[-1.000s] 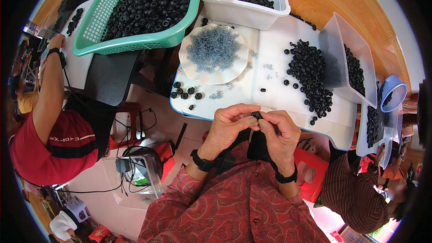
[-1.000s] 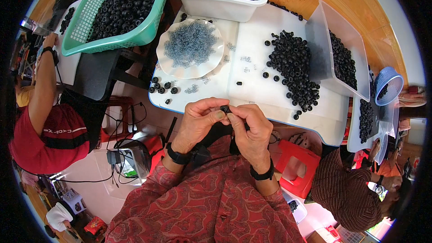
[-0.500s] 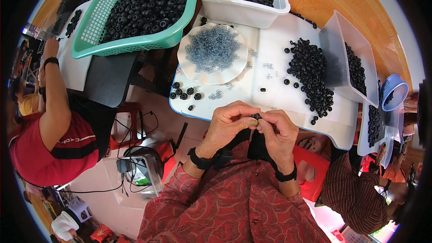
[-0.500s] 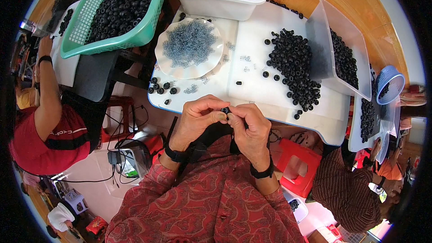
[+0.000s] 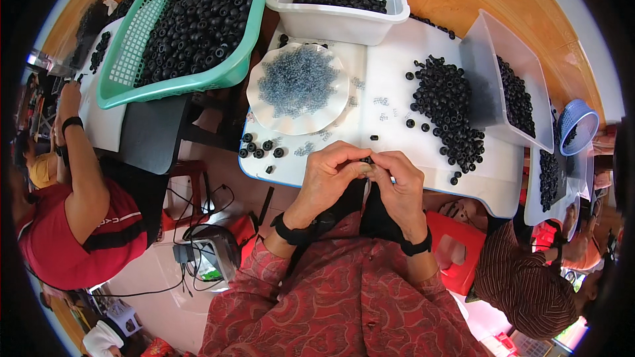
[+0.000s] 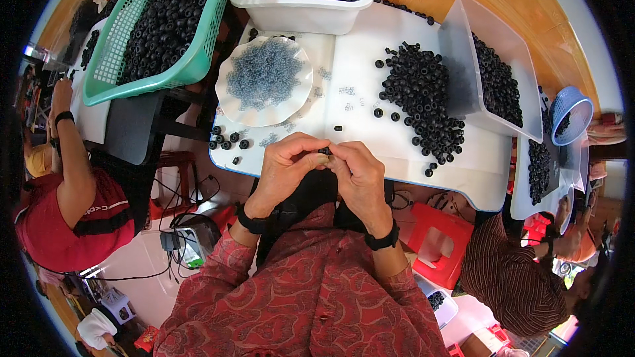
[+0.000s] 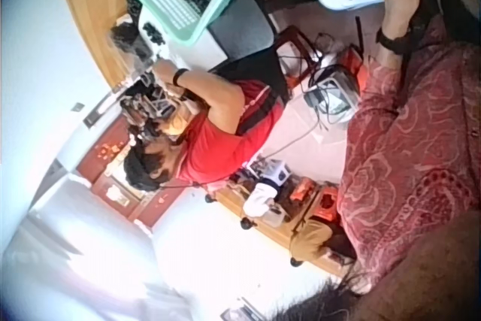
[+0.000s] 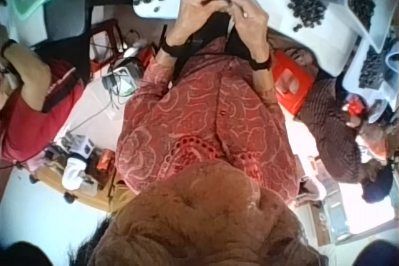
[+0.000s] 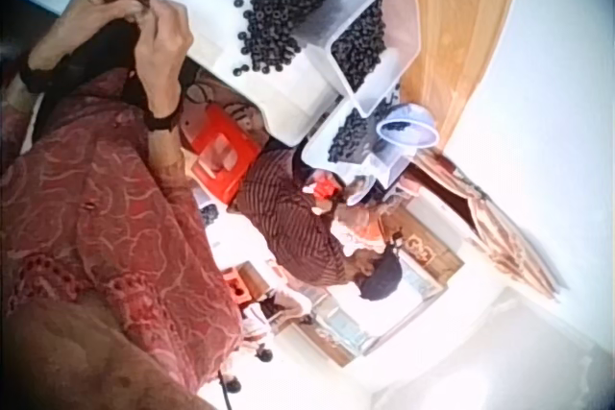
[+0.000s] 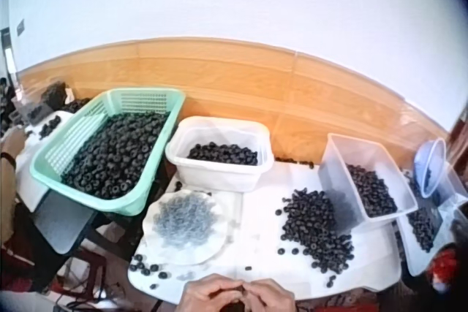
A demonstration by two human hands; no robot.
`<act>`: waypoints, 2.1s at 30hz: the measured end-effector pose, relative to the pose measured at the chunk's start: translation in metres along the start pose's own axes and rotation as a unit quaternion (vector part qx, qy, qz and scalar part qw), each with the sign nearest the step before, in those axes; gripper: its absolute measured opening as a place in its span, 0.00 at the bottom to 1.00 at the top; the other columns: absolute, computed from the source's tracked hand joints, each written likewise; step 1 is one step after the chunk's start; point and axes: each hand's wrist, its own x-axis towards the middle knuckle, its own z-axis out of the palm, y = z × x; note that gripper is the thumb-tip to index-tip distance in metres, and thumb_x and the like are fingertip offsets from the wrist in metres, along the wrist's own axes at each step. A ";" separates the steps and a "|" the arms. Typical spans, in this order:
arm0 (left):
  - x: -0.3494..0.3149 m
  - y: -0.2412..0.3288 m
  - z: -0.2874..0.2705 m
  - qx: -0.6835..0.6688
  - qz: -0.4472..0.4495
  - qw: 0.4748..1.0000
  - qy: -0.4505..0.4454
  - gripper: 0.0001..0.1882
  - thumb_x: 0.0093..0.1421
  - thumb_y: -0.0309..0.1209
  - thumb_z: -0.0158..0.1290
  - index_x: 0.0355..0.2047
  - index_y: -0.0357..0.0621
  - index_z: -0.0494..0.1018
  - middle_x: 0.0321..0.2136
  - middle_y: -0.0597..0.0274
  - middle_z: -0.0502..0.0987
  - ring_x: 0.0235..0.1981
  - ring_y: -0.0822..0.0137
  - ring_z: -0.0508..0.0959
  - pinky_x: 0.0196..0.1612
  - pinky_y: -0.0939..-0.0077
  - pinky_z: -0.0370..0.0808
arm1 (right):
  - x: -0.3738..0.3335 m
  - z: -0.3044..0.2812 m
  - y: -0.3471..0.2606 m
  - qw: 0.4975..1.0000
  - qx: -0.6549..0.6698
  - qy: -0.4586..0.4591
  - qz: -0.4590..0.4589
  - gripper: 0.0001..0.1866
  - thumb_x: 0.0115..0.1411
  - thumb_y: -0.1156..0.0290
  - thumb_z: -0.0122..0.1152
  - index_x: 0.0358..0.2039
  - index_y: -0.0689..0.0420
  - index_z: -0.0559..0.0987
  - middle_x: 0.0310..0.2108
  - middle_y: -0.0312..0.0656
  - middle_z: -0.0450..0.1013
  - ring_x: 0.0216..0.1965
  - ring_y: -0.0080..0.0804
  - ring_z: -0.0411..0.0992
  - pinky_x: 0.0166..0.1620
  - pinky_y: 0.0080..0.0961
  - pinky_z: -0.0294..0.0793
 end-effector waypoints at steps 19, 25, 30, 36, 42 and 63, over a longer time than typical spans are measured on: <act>0.028 -0.015 0.009 0.227 0.057 0.972 -0.005 0.12 0.54 0.17 0.61 0.40 0.35 0.81 0.31 0.54 0.80 0.28 0.65 0.81 0.31 0.75 0.78 | 0.014 0.005 0.040 0.996 -0.061 0.061 -0.033 0.11 0.47 0.88 0.67 0.30 0.59 0.82 0.30 0.39 0.70 0.33 0.35 0.70 0.34 0.28 0.70; 0.028 -0.012 0.017 0.324 0.147 0.935 -0.009 0.12 0.51 0.16 0.61 0.38 0.36 0.80 0.30 0.50 0.78 0.29 0.51 0.80 0.33 0.65 0.77 | 0.010 0.003 0.043 0.999 -0.021 0.048 -0.012 0.12 0.49 0.91 0.62 0.31 0.61 0.82 0.31 0.41 0.70 0.34 0.36 0.70 0.35 0.28 0.71; 0.026 -0.010 0.024 0.370 0.169 0.913 -0.006 0.13 0.51 0.15 0.59 0.39 0.34 0.78 0.30 0.49 0.77 0.32 0.49 0.79 0.34 0.63 0.77 | 0.011 -0.002 0.038 0.999 -0.022 0.032 0.016 0.11 0.50 0.92 0.58 0.32 0.64 0.81 0.34 0.44 0.72 0.33 0.37 0.73 0.34 0.28 0.74; 0.026 -0.009 0.031 0.399 0.193 0.896 0.002 0.12 0.51 0.14 0.57 0.37 0.32 0.78 0.31 0.48 0.76 0.33 0.48 0.78 0.35 0.61 0.77 | 0.011 -0.006 0.033 0.996 0.011 0.078 0.041 0.09 0.55 0.88 0.58 0.37 0.65 0.81 0.39 0.46 0.75 0.32 0.32 0.75 0.35 0.24 0.76; 0.023 -0.009 0.032 0.422 0.186 0.887 -0.007 0.11 0.51 0.17 0.57 0.36 0.33 0.77 0.31 0.49 0.75 0.33 0.48 0.77 0.34 0.60 0.77 | 0.007 0.005 0.014 0.993 0.066 0.094 0.020 0.12 0.64 0.74 0.63 0.47 0.62 0.82 0.45 0.45 0.74 0.38 0.31 0.75 0.39 0.22 0.75; 0.020 -0.016 0.033 0.484 0.193 0.854 -0.013 0.14 0.47 0.16 0.58 0.37 0.34 0.77 0.30 0.52 0.75 0.33 0.50 0.76 0.32 0.60 0.77 | 0.007 0.013 0.021 0.986 0.107 0.112 0.061 0.09 0.66 0.76 0.57 0.45 0.64 0.80 0.37 0.44 0.79 0.38 0.29 0.75 0.43 0.24 0.74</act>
